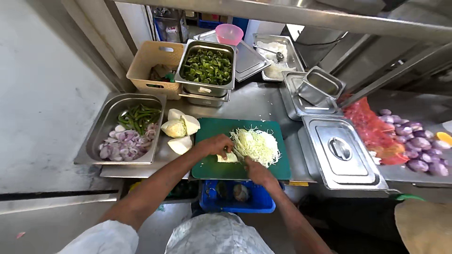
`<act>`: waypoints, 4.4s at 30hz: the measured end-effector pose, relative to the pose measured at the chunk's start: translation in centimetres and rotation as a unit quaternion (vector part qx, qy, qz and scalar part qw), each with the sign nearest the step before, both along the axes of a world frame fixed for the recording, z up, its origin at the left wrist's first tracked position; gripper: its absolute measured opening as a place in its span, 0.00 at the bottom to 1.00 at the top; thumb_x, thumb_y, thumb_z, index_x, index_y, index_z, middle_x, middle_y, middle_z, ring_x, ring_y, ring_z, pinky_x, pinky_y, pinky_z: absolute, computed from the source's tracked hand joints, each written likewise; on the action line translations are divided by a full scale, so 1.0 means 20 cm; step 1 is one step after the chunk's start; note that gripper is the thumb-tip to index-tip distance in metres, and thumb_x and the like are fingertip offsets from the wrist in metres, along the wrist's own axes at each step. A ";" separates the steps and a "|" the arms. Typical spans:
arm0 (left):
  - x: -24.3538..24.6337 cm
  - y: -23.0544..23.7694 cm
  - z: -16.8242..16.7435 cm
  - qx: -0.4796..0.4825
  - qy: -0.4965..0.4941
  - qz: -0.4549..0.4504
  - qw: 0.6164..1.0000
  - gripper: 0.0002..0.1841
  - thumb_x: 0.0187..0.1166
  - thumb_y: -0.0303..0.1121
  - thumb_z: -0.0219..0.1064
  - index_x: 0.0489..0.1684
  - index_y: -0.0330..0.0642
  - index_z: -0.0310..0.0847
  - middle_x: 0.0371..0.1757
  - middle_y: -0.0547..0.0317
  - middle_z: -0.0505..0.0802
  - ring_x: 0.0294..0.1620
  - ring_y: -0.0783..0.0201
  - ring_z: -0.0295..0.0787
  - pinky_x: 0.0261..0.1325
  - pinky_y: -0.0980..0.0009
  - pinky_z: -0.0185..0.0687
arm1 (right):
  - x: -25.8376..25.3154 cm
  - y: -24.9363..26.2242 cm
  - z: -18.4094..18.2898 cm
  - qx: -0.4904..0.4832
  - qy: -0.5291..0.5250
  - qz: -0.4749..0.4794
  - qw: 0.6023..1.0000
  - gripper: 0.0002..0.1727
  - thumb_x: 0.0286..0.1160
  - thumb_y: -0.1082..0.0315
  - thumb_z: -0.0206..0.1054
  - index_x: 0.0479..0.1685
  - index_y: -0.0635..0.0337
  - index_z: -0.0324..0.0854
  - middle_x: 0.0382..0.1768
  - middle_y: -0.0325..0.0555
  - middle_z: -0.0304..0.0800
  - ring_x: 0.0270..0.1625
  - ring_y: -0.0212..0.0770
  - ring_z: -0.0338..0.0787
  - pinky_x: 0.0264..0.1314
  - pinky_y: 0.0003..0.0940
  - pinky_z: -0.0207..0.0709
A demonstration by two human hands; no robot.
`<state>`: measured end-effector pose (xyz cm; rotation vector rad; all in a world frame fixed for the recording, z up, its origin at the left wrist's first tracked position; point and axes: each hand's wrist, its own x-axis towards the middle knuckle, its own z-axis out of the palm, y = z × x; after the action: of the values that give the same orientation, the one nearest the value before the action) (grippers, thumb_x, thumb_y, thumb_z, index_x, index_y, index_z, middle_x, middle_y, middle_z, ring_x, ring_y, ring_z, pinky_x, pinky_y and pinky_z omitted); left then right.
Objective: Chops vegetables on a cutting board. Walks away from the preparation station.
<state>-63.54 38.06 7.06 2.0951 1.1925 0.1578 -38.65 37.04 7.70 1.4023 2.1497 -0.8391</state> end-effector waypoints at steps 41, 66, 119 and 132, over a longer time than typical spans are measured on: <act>0.00 -0.10 -0.02 0.029 -0.024 0.063 0.997 0.11 0.69 0.30 0.81 0.44 0.33 0.92 0.48 0.46 0.94 0.53 0.52 0.92 0.66 0.52 0.85 | 0.10 0.03 0.23 0.024 -0.026 0.051 0.998 0.19 0.91 0.59 0.56 0.76 0.45 0.75 0.55 0.59 0.91 0.58 0.64 0.91 0.58 0.69 0.81; -0.01 -0.10 -0.04 0.047 -0.024 0.061 0.997 0.08 0.71 0.29 0.80 0.37 0.33 0.92 0.46 0.46 0.94 0.50 0.52 0.92 0.64 0.51 0.85 | 0.05 0.03 0.26 0.042 -0.054 0.060 0.996 0.19 0.89 0.59 0.56 0.75 0.41 0.74 0.53 0.58 0.92 0.56 0.64 0.92 0.55 0.67 0.82; 0.00 -0.21 -0.09 0.065 -0.055 0.109 0.990 0.04 0.78 0.24 0.70 0.39 0.33 0.92 0.49 0.47 0.93 0.52 0.53 0.92 0.65 0.53 0.86 | -0.09 0.02 0.00 0.005 -0.014 0.058 0.998 0.25 0.89 0.60 0.58 0.84 0.44 0.65 0.54 0.62 0.91 0.55 0.66 0.92 0.54 0.70 0.83; -0.01 -0.22 -0.09 0.071 -0.063 0.120 0.988 0.05 0.78 0.24 0.69 0.39 0.33 0.92 0.49 0.47 0.93 0.53 0.52 0.92 0.66 0.53 0.85 | -0.01 0.05 0.14 0.013 -0.016 0.083 0.996 0.20 0.89 0.60 0.58 0.77 0.45 0.72 0.49 0.59 0.92 0.51 0.64 0.93 0.52 0.68 0.83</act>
<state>-63.70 33.70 5.26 2.0218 1.3865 0.4931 -38.91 38.14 10.57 1.2206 2.2236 -0.7235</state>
